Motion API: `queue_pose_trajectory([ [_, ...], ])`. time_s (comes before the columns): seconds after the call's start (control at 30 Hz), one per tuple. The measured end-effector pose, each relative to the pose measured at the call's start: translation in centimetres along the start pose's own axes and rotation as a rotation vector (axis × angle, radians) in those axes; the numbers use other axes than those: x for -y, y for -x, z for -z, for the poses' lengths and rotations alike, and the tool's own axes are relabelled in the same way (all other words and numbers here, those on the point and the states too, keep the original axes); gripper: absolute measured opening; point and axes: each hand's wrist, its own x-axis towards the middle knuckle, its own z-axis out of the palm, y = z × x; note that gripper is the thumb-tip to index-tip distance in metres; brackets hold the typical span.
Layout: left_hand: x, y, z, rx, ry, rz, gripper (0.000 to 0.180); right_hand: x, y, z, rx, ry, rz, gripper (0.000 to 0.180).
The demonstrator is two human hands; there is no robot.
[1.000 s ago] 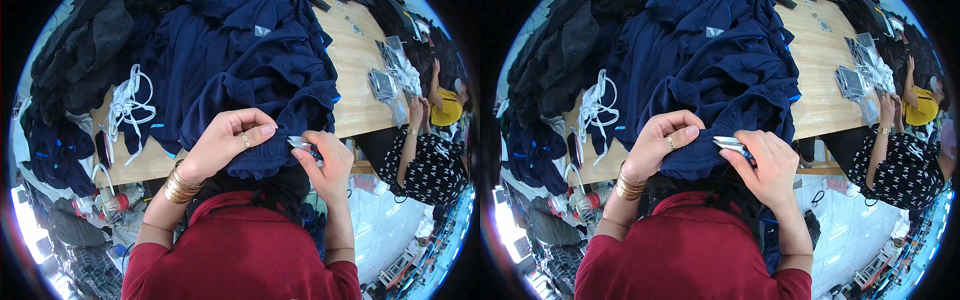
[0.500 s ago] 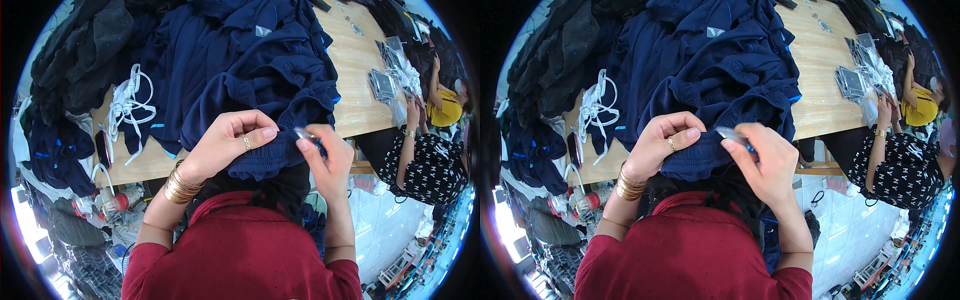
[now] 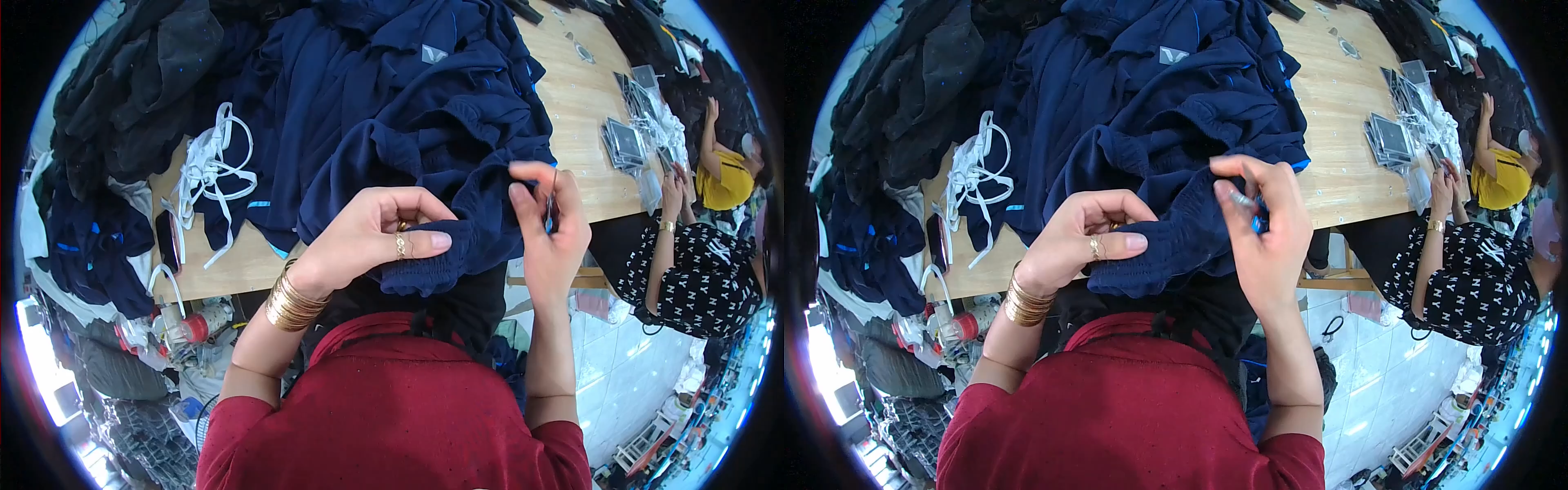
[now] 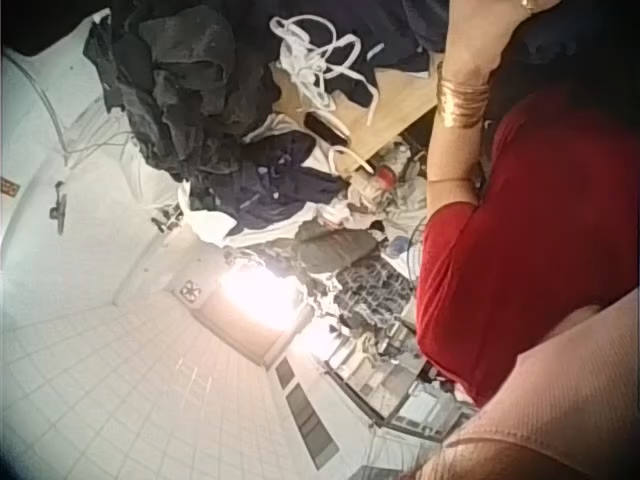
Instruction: Trimming loose threads from blue athletic garments using specialized snips.
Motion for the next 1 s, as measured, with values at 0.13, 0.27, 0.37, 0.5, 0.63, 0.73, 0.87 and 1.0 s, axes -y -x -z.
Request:
queue_pose_trajectory([
  [0.13, 0.4, 0.0, 0.3, -0.042, 0.084, -0.03, 0.019, 1.6, 0.6, 0.9, 0.211, -0.117, -0.038, 0.024],
  [0.27, 0.7, -0.3, 0.1, -0.048, 0.117, -0.058, 0.019, 1.7, 1.0, 0.4, 0.232, -0.071, 0.221, 0.023],
  [0.37, 1.0, -0.5, 0.2, -0.037, 0.146, -0.056, 0.019, 0.8, 1.5, -0.4, 0.213, 0.003, 0.346, 0.034],
  [0.5, 0.9, -0.4, 0.2, -0.034, 0.178, -0.03, 0.019, 1.4, 1.9, -0.7, 0.286, -0.239, -0.015, 0.021],
  [0.63, 0.8, -0.4, 0.2, -0.028, 0.221, -0.032, 0.02, 1.5, 1.0, 1.1, 0.293, -0.354, -0.185, 0.017],
  [0.73, 0.9, -0.4, 0.2, -0.025, 0.223, -0.035, 0.021, 1.5, 0.6, 1.1, 0.247, -0.171, 0.006, 0.022],
  [0.87, 0.6, -0.3, 0.1, -0.02, 0.214, -0.032, 0.022, 0.5, 0.8, 2.0, 0.392, 0.109, 0.161, 0.031],
  [1.0, 0.6, -0.4, 0.0, -0.022, 0.179, -0.038, 0.022, 0.7, 0.8, 1.5, 0.368, 0.234, 0.301, 0.03],
])
